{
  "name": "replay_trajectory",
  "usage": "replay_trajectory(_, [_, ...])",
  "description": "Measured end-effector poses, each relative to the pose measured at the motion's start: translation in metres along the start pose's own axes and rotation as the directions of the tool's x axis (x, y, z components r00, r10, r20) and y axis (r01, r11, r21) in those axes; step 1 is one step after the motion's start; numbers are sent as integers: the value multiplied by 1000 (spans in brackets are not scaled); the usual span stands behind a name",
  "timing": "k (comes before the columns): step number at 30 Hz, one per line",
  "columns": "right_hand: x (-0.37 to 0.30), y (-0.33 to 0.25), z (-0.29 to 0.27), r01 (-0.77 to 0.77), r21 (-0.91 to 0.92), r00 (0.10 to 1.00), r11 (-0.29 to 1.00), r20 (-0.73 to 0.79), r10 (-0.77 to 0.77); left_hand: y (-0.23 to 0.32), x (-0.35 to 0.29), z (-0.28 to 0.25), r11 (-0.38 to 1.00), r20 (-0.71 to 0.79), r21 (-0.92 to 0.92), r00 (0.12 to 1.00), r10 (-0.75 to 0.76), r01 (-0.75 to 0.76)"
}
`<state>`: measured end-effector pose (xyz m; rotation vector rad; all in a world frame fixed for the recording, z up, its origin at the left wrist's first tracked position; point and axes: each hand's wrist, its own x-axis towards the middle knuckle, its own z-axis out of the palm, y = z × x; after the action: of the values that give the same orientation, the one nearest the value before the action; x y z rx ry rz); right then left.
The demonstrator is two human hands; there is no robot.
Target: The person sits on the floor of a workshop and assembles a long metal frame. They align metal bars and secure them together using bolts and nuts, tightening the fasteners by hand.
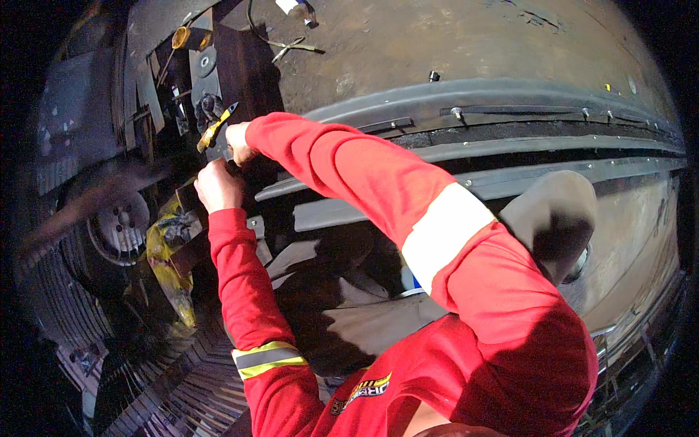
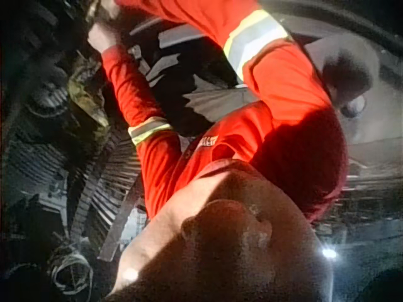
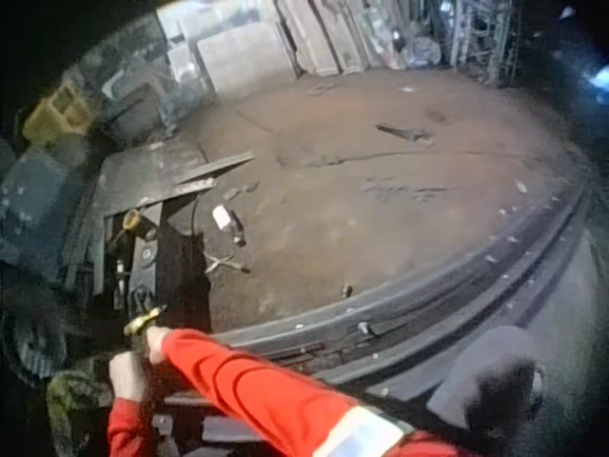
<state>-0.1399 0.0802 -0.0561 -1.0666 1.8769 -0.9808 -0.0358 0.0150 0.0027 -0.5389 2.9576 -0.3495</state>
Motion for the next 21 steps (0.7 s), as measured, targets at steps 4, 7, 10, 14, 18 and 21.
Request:
replay_trajectory(4, [-3, 4, -7, 73, -61, 997, 995, 44, -71, -6, -3, -12, 979, 181, -123, 974, -137, 161])
replay_trajectory(7, [-4, -6, -4, 9, -44, 998, 999, 57, -7, -28, 1, 3, 940, 314, -266, 941, -126, 214])
replay_trajectory(10, [-2, -4, -1, 37, -74, 998, 997, 45, -33, -30, 4, 6, 905, 337, -382, 940, -53, 188])
replay_trajectory(14, [10, -4, 1, 11, -90, 983, 996, 182, 6, -38, 7, 14, 937, 227, -335, 974, -23, 101])
replay_trajectory(18, [20, 10, 8, 123, 39, 991, 992, 56, -125, -12, 8, 5, 999, 123, -38, 992, 7, -2])
replay_trajectory(21, [26, 15, 21, 149, -14, 969, 989, -195, -148, -1, 7, 3, 986, 41, 149, 997, 70, -75])
